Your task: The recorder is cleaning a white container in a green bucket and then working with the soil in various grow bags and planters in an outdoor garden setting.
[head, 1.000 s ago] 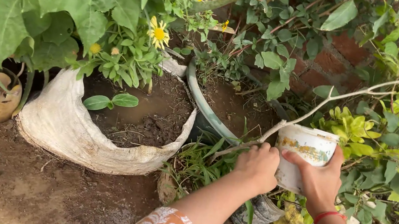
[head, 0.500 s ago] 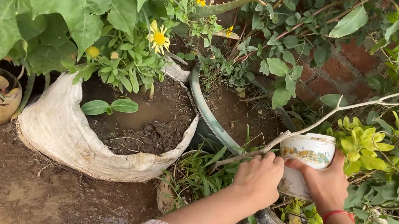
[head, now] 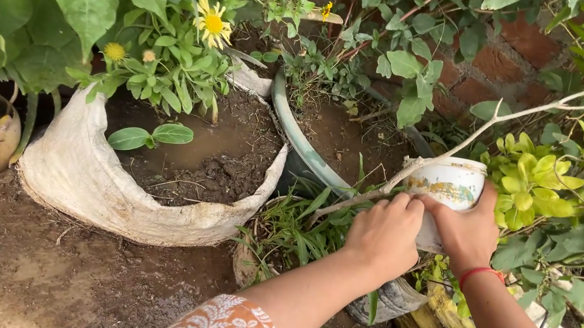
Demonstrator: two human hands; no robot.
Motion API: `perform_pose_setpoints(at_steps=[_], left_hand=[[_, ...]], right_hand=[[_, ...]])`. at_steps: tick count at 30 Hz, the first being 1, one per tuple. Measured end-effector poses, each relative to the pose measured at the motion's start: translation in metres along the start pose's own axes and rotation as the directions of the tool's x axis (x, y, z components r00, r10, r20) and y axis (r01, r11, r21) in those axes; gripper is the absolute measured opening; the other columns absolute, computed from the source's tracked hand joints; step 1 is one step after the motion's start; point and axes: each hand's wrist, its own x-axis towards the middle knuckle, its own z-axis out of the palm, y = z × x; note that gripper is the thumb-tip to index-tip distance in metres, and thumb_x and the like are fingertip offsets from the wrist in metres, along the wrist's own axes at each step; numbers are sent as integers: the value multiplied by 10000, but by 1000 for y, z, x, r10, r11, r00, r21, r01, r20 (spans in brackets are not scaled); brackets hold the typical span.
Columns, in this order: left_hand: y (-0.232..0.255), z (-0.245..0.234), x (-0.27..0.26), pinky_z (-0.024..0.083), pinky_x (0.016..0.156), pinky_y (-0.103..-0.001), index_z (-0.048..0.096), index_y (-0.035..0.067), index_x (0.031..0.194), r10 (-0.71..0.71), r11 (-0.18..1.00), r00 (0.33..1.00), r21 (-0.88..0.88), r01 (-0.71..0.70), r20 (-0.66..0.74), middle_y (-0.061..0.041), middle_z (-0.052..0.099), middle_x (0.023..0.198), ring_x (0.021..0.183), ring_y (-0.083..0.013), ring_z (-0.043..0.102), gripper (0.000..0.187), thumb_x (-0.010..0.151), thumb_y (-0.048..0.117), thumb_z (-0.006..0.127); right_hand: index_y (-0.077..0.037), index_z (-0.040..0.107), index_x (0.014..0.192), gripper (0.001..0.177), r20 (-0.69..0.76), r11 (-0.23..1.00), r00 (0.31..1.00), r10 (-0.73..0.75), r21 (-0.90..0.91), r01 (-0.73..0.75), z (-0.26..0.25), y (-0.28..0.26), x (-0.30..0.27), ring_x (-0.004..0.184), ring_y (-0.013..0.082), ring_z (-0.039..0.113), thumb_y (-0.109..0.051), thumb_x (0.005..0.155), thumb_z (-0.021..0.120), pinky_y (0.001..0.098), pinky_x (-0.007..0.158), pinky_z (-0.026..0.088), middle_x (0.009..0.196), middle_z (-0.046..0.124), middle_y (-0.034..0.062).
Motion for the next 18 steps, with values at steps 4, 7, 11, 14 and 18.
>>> perform_pose_setpoints(at_steps=[4, 7, 11, 14, 18], left_hand=[[1, 0, 3, 623, 821, -389, 573, -50, 1264, -5, 1000, 1000, -13, 5, 3, -197, 617, 1257, 1026, -300, 695, 470, 808, -13, 680], [2, -2, 7, 625, 827, -389, 563, -47, 1284, -28, 999, 999, -35, 29, 26, -199, 619, 1262, 1026, -303, 700, 498, 803, -12, 688], [5, -6, 10, 608, 868, -402, 583, -40, 1252, -17, 997, 997, -73, 11, -77, -198, 629, 1257, 1062, -323, 694, 437, 822, -32, 663], [5, 2, 11, 584, 919, -419, 561, -50, 1250, -4, 998, 996, -57, -1, -90, -215, 607, 1277, 1102, -342, 668, 463, 803, -30, 679], [10, 19, 10, 547, 993, -422, 469, -114, 1288, -12, 1000, 1000, -15, 12, -18, -284, 526, 1347, 1195, -378, 584, 601, 743, -50, 715]], right_hand=[[-159, 411, 1543, 1084, -18, 1000, 999, -29, -11, 29, 3, 7, 1, 1172, 417, 647, -502, 611, 845, 478, 1006, 491, 1289, 666, 234], [-171, 407, 1542, 1074, -27, 1000, 1000, -8, 19, 9, 6, 6, 3, 1170, 408, 649, -492, 618, 849, 476, 1005, 488, 1290, 666, 221], [-176, 412, 1542, 1052, -64, 996, 998, 21, 84, -16, 12, 4, 7, 1176, 410, 646, -478, 635, 851, 475, 1013, 485, 1291, 663, 230], [-175, 412, 1546, 1056, -60, 994, 998, 20, 107, -13, 12, 6, 8, 1167, 415, 651, -480, 633, 845, 479, 1014, 486, 1282, 668, 236], [-141, 423, 1512, 1120, -30, 998, 1000, -10, 67, 12, 13, 9, 11, 1149, 434, 646, -539, 574, 889, 491, 991, 494, 1269, 661, 251]])
